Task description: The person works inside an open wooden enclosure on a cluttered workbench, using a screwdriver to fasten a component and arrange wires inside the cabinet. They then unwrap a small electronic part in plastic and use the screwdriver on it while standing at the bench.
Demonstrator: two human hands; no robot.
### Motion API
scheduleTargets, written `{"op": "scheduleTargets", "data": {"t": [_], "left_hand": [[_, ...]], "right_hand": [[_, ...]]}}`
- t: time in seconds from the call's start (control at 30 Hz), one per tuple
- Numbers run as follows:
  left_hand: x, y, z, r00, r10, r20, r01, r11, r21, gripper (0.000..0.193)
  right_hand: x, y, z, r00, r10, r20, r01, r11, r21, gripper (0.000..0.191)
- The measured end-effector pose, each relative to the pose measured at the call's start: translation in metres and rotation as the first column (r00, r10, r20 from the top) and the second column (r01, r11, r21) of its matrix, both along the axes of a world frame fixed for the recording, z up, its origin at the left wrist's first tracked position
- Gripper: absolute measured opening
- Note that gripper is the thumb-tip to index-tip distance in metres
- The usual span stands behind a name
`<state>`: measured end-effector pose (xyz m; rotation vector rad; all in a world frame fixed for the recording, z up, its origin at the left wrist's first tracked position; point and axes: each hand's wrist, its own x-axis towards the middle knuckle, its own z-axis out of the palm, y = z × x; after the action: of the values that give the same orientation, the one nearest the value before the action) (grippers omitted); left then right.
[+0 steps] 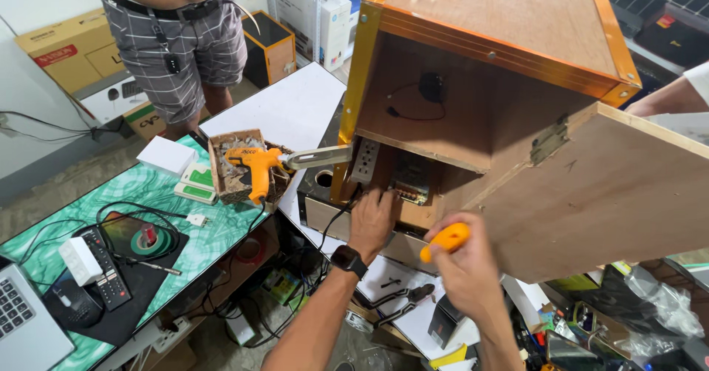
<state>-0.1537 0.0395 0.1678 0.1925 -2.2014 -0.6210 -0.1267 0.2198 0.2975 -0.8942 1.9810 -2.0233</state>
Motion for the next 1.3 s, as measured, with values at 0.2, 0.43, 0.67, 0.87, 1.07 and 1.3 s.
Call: {"op": "scheduleTargets", "data": {"t": [0.2, 0.43, 0.67, 0.87, 1.07, 1.3], "left_hand": [[0.007, 0.003, 0.014, 0.973, -0.075, -0.218, 0.1, 0.99, 0.104, 0.019], [0.005, 0.002, 0.013, 0.97, -0.09, -0.225, 0.106, 0.992, 0.061, 0.017], [0.0, 0.008, 0.01, 0.982, -0.011, -0.189, 0.013, 1.0, 0.007, 0.012], [0.0, 0.009, 0.01, 0.981, -0.015, -0.196, 0.013, 1.0, -0.01, 0.014], [-0.001, 0.01, 0.013, 0.974, 0.007, -0.225, -0.007, 1.0, 0.003, 0.021], [0.0, 0.009, 0.015, 0.966, -0.022, -0.259, 0.037, 0.998, 0.052, 0.026]], "right_hand": [[0.013, 0.002, 0.045, 0.919, -0.203, -0.339, 0.205, 0.978, -0.032, 0.039], [-0.006, -0.014, 0.038, 0.888, -0.199, -0.415, 0.16, 0.979, -0.127, 0.037], [-0.019, -0.019, 0.03, 0.839, -0.224, -0.496, 0.205, 0.974, -0.093, 0.035], [-0.021, -0.021, 0.035, 0.846, -0.219, -0.487, 0.209, 0.975, -0.076, 0.034], [-0.028, -0.026, 0.052, 0.817, -0.212, -0.536, 0.262, 0.965, 0.017, 0.034], [-0.034, -0.046, 0.049, 0.681, -0.262, -0.684, 0.267, 0.958, -0.101, 0.05]]}}
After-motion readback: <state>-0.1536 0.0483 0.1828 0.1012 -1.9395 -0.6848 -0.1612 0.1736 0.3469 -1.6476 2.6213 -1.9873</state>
